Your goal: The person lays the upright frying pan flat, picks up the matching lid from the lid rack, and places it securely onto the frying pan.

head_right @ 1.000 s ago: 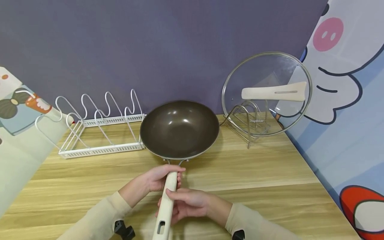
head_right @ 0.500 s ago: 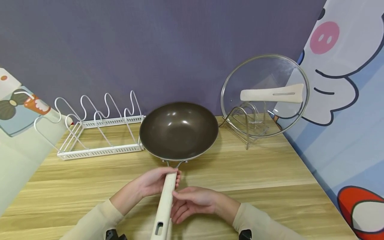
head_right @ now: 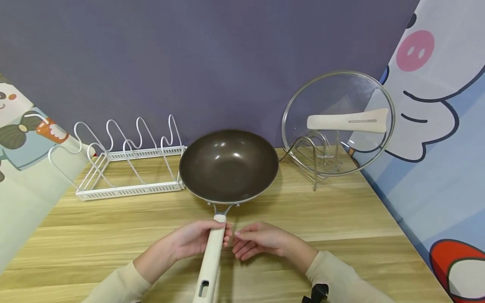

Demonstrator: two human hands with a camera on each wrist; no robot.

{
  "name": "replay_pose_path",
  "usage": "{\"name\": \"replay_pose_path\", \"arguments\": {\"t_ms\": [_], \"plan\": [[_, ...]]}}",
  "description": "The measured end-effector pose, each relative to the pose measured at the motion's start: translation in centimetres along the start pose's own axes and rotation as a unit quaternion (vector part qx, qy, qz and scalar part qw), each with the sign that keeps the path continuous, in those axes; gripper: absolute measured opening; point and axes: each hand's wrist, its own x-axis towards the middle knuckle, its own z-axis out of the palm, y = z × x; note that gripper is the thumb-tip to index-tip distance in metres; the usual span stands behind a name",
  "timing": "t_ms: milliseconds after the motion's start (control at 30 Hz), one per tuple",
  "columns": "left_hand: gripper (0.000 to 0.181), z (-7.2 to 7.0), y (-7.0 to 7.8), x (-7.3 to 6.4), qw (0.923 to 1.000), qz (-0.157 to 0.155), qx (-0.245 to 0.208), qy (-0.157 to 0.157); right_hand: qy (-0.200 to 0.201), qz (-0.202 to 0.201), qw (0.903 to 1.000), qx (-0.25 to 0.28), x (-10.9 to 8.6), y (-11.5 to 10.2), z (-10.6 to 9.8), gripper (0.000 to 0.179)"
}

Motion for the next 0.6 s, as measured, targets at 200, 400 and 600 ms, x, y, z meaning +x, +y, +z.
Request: {"name": "replay_pose_path", "arguments": {"t_ms": [200, 400, 600], "plan": [[0.029, 0.4, -0.2, -0.5, 0.9999, -0.005, 0.011, 0.006, 0.091, -0.006, 0.9946, -0.049, -0.8, -1.0, -2.5, 0.046], [0.022, 0.3, -0.3, -0.7, 0.9997, -0.004, 0.022, -0.006, 0.150, -0.016, 0.9837, -0.099, -1.8, -2.7, -4.7, 0.047], [0.034, 0.2, -0.3, -1.1, 0.9995, 0.001, 0.031, 0.002, 0.232, -0.015, 0.9655, -0.117, -2.4, -4.7, -6.9, 0.050]]}}
